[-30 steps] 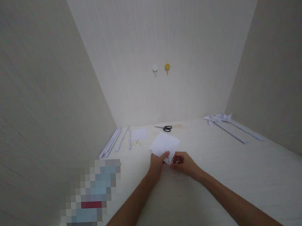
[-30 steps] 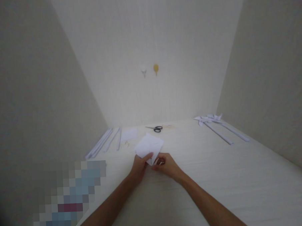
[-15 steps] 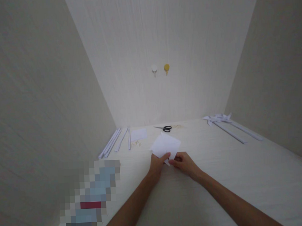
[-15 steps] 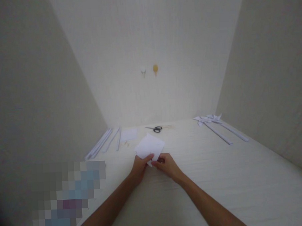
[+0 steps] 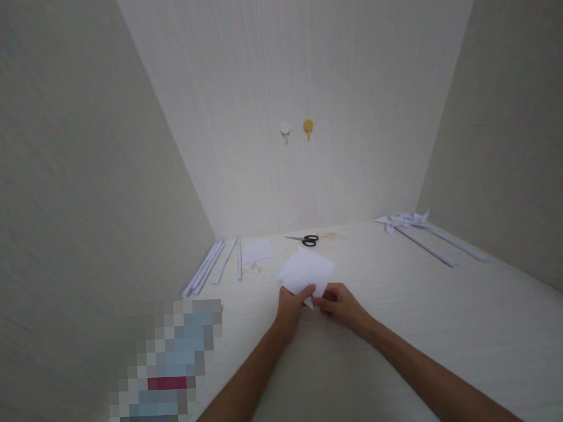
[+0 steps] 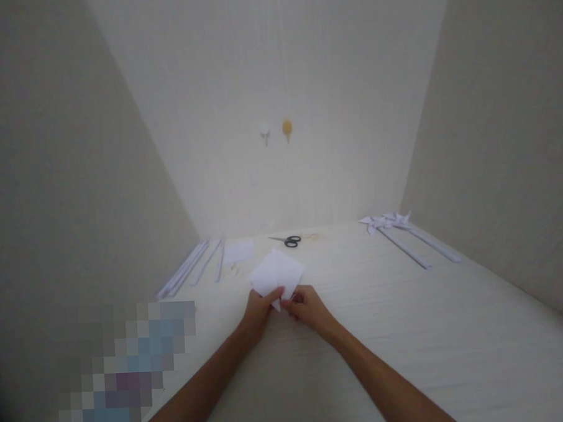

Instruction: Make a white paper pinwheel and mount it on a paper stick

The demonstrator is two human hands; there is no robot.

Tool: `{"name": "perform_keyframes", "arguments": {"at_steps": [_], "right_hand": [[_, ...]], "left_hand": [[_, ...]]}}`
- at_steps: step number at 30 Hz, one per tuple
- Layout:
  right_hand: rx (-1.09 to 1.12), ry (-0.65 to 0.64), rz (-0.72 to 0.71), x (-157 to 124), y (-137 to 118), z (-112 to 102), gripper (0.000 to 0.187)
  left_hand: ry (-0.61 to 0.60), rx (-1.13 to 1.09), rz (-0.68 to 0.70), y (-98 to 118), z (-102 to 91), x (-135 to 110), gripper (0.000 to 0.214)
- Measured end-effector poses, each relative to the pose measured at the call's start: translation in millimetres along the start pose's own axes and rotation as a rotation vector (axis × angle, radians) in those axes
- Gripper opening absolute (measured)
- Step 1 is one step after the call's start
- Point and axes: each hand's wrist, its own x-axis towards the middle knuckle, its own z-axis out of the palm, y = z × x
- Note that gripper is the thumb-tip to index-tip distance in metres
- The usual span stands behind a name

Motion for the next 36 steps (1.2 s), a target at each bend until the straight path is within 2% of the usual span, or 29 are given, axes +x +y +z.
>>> {"name": "perform_keyframes", "arguments": {"at_steps": [5, 11, 19, 25, 30, 36], "right_hand": [[0.047, -0.015, 0.018, -1.2, -3.0, -0.9, 0.016], [0.140, -0.035, 0.054, -3.5, -9.6, -0.8, 0.018], [-0.043, 0.035, 0.020, -1.5, -6.0, 1.1, 0.020], [-0.013, 0.039, 0.023, -2.0, -7.9, -0.1, 0.014], [0.069, 0.021, 0.024, -2.5, -8.9, -0.1, 0.019], [-0.117, 0.063, -0.085, -1.6, -4.5, 2.4, 0.015]], "left_hand": [[0.015, -0.070, 0.006, 0.5, 0.5, 0.5, 0.037], [0.012, -0.054, -0.006, 0.6, 0.5, 0.2, 0.036], [-0.011, -0.036, -0.002, 0.5, 0.3, -0.8, 0.034], [0.014, -0.039, 0.009, -2.4, -0.3, 2.3, 0.034], [-0.020, -0.022, -0.001, -0.5, 0.8, 0.3, 0.035], [-0.040, 0.031, 0.016, 4.7, 2.2, -2.7, 0.035]]}}
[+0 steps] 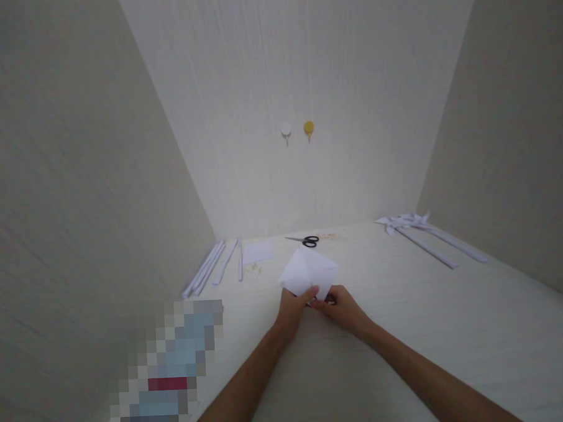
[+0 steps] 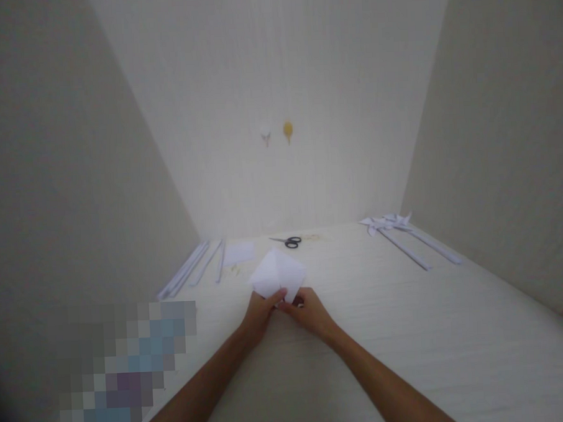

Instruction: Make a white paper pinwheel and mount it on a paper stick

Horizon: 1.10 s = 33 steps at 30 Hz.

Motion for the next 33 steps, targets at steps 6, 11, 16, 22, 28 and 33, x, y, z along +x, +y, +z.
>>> {"name": "perform_keyframes", "arguments": {"at_steps": [6, 11, 16, 22, 28, 33], "right_hand": [[0.063, -0.026, 0.016, -0.1, -0.8, -1.8, 0.014], [0.164, -0.030, 0.072, -1.5, -5.2, -1.5, 0.015], [0.317, 0.131, 0.169, -0.2, -2.0, -3.5, 0.018], [0.637, 0.343, 0.180, 3.6, 1.9, -7.2, 0.025], [0.909, 0.428, 0.206, 5.7, -1.0, -11.5, 0.025], [1.018, 0.429, 0.244, 6.8, -4.5, -13.7, 0.026]], "left_hand": [[0.062, -0.175, -0.059, -0.4, 1.2, 2.3, 0.034], [0.190, -0.295, -0.086, 5.4, -0.9, 4.6, 0.028], [0.151, -0.335, -0.058, 7.7, -3.2, 4.0, 0.021], [0.061, -0.271, -0.098, 2.5, -3.6, 5.1, 0.019], [-0.111, -0.206, -0.115, 1.4, -0.5, -0.4, 0.024], [-0.119, -0.199, -0.113, 2.1, 0.4, -1.9, 0.023]]}}
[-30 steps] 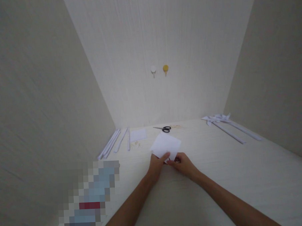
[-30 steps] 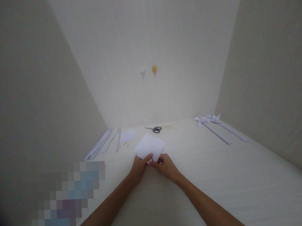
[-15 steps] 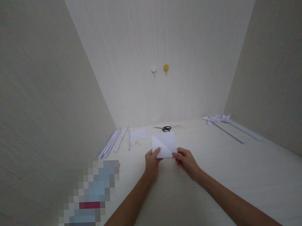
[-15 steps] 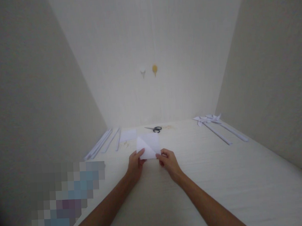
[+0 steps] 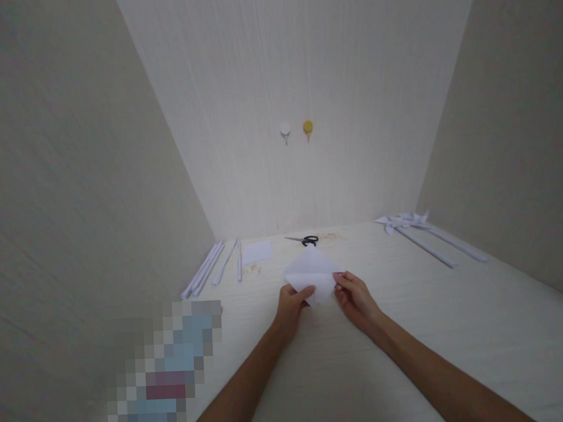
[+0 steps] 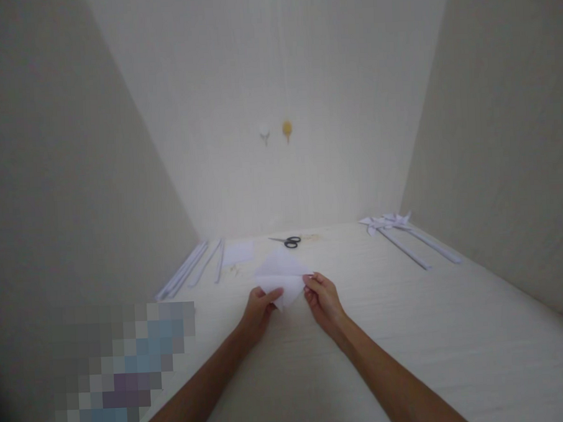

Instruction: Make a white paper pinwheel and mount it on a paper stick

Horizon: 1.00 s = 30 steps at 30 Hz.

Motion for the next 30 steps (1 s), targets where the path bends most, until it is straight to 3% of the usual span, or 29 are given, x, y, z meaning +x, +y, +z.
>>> {"name": "perform_keyframes", "arguments": {"at_steps": [10, 21, 30], "right_hand": [[-0.051, -0.098, 0.007, 1.1, -0.7, -4.4, 0.021], [0.118, -0.036, 0.079, -0.7, -4.5, -3.2, 0.022], [0.097, -0.086, 0.048, 2.1, -2.7, -6.9, 0.019]], "left_hand": [[0.029, 0.035, 0.008, -2.1, -0.7, 0.8, 0.025], [0.047, 0.127, 0.035, -11.0, -7.8, 6.4, 0.024], [0.032, 0.190, 0.039, -10.3, -8.6, 5.6, 0.023]]}}
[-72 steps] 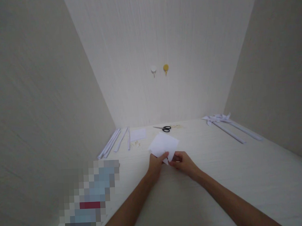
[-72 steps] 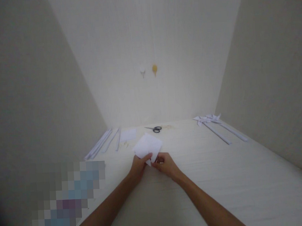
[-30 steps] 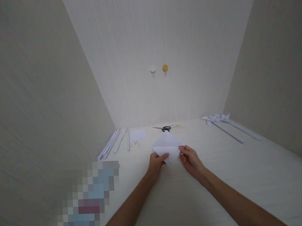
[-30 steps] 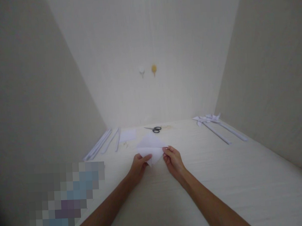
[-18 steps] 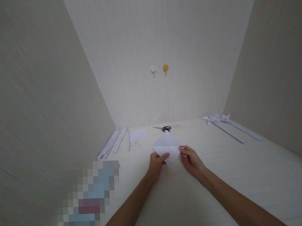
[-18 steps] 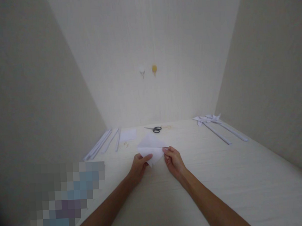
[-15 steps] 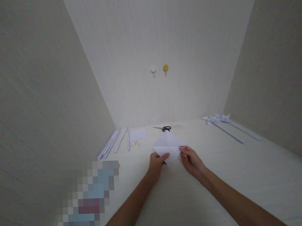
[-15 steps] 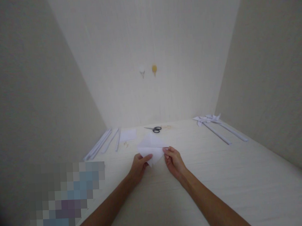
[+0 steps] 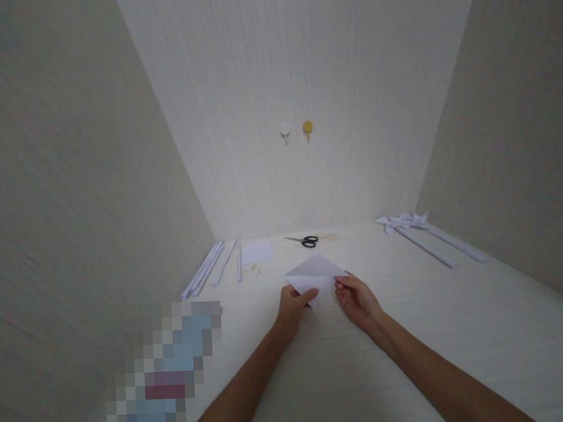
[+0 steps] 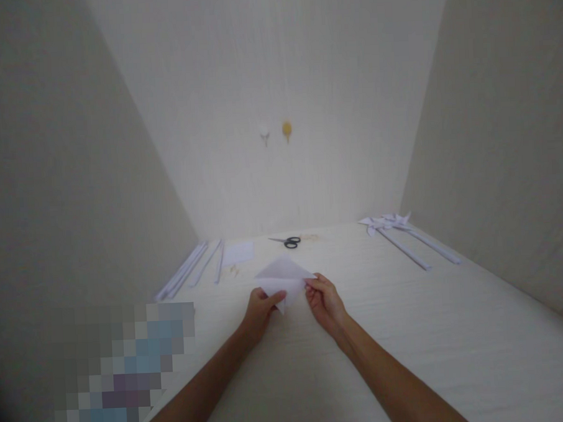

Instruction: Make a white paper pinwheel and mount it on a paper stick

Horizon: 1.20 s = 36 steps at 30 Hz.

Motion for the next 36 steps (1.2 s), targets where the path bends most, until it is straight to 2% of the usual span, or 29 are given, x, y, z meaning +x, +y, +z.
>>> {"name": "perform_keyframes", "arguments": {"at_steps": [7, 14, 16, 19, 24, 30, 36], "right_hand": [[-0.081, -0.059, -0.025, 2.3, -0.5, -5.6, 0.017], [-0.005, -0.028, 0.003, 1.6, -0.6, -3.6, 0.017], [-0.035, -0.032, -0.025, 1.3, -0.4, -2.0, 0.019], [-0.127, -0.045, -0.052, 1.1, 0.7, 0.2, 0.025], [-0.351, -0.054, -0.079, -1.8, 7.8, 2.9, 0.030], [-0.782, -0.268, -0.057, -9.5, 13.4, 7.4, 0.030], [-0.891, -0.289, -0.099, -9.1, 13.3, 5.4, 0.024]], "left_hand": [[0.013, 0.045, -0.008, 2.4, 0.8, -1.7, 0.024], [-0.020, 0.053, 0.003, 4.4, 3.0, -3.4, 0.024], [0.027, 0.095, -0.019, 5.0, 4.2, -4.5, 0.025], [0.125, 0.161, -0.073, 6.2, 6.7, -6.1, 0.025], [0.151, 0.088, -0.033, 10.7, 10.0, -6.4, 0.023], [0.245, 0.007, -0.009, 10.5, 6.4, -4.3, 0.026], [0.292, -0.133, -0.021, 8.2, 4.6, -1.5, 0.025]]}}
